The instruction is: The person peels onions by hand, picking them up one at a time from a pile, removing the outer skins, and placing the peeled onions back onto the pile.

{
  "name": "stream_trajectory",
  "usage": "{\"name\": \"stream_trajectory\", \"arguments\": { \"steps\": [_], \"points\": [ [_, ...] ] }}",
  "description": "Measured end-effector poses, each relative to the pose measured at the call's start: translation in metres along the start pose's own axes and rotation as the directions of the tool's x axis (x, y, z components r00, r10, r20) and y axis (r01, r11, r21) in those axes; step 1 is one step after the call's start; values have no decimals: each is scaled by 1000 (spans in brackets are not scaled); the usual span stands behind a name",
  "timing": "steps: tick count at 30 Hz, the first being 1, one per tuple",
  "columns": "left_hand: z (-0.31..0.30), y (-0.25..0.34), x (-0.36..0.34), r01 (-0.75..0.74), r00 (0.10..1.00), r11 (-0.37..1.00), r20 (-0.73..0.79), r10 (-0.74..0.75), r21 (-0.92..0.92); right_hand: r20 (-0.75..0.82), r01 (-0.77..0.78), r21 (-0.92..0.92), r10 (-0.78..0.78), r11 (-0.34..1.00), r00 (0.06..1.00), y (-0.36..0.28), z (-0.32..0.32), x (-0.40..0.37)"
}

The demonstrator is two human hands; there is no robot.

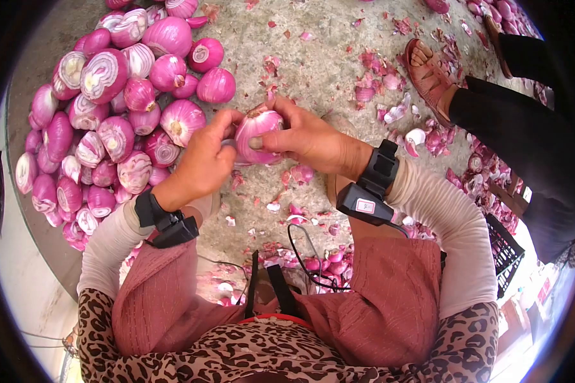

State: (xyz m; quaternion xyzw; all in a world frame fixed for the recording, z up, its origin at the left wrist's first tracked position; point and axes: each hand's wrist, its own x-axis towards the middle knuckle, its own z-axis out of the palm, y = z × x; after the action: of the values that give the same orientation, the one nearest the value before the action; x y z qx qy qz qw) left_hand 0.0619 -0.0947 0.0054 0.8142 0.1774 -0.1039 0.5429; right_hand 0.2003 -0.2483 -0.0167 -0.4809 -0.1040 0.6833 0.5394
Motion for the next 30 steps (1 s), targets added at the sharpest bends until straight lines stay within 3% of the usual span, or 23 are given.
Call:
{"name": "stream_trajectory", "arguments": {
  "steps": [3, 5, 7, 8, 10, 13, 16, 20, 22, 23, 25, 26, 27, 28, 29, 30],
  "points": [
    [1, -5, -1, 27, 1000, 998, -1, -27, -63, 54, -3, 91, -2, 996, 999, 2, -1, 0],
    [1, -6, -1, 21, 1000, 997, -9, -22, -76, 48, -54, 254, 43, 966, 998, 4, -7, 0],
    [-2, -5, 0, 168, 986, 961, 46, -162, -218, 64, -67, 326, 48, 943, 997, 3, -13, 2],
    [-2, -5, 1, 167, 986, 961, 45, -161, -219, 81, -80, 394, 53, 915, 995, 2, -16, 2],
    [-3, -4, 0, 281, 953, 941, 170, -250, -189, 108, -76, 407, 34, 910, 994, 7, -19, 3],
    [-1, -20, 0, 178, 951, 984, 263, -164, -31, 118, -60, 413, 12, 909, 993, 12, -20, 2],
    [-3, -21, 0, 189, 922, 982, 345, -179, 4, 116, -66, 456, 14, 888, 993, 8, -18, -1],
    [-16, -18, 1, 267, 890, 946, 331, -315, 183, 227, -168, 553, 46, 816, 973, -2, -22, -5],
    [-12, -31, -3, 149, 964, 987, 232, -130, -65, 228, -142, 544, 18, 827, 974, 1, -25, -6],
    [-11, -36, -4, 149, 964, 987, 232, -130, -65, 231, -119, 533, -9, 838, 973, 2, -26, -6],
    [-11, -30, -2, -266, 962, 948, 105, 250, 177, 181, -78, 482, -12, 873, 983, 6, -23, -3],
    [-11, -26, -2, -265, 963, 948, 104, 250, 177, 131, -38, 426, -20, 904, 991, 7, -21, -2],
    [-11, -12, -1, -7, 993, 986, 117, 27, -169, 131, -38, 425, -20, 904, 991, 7, -20, -2],
    [-13, -3, 0, 257, 962, 839, 205, -178, -480, 110, -21, 308, -13, 951, 994, 6, -18, -2],
    [-16, 1, 1, 257, 962, 839, 205, -178, -480, 88, -7, 187, -10, 982, 996, 5, -17, -2],
    [-18, 3, 2, 310, 944, 820, 257, -206, -481, 88, -7, 187, -10, 982, 996, 5, -14, -2]
  ]
}}
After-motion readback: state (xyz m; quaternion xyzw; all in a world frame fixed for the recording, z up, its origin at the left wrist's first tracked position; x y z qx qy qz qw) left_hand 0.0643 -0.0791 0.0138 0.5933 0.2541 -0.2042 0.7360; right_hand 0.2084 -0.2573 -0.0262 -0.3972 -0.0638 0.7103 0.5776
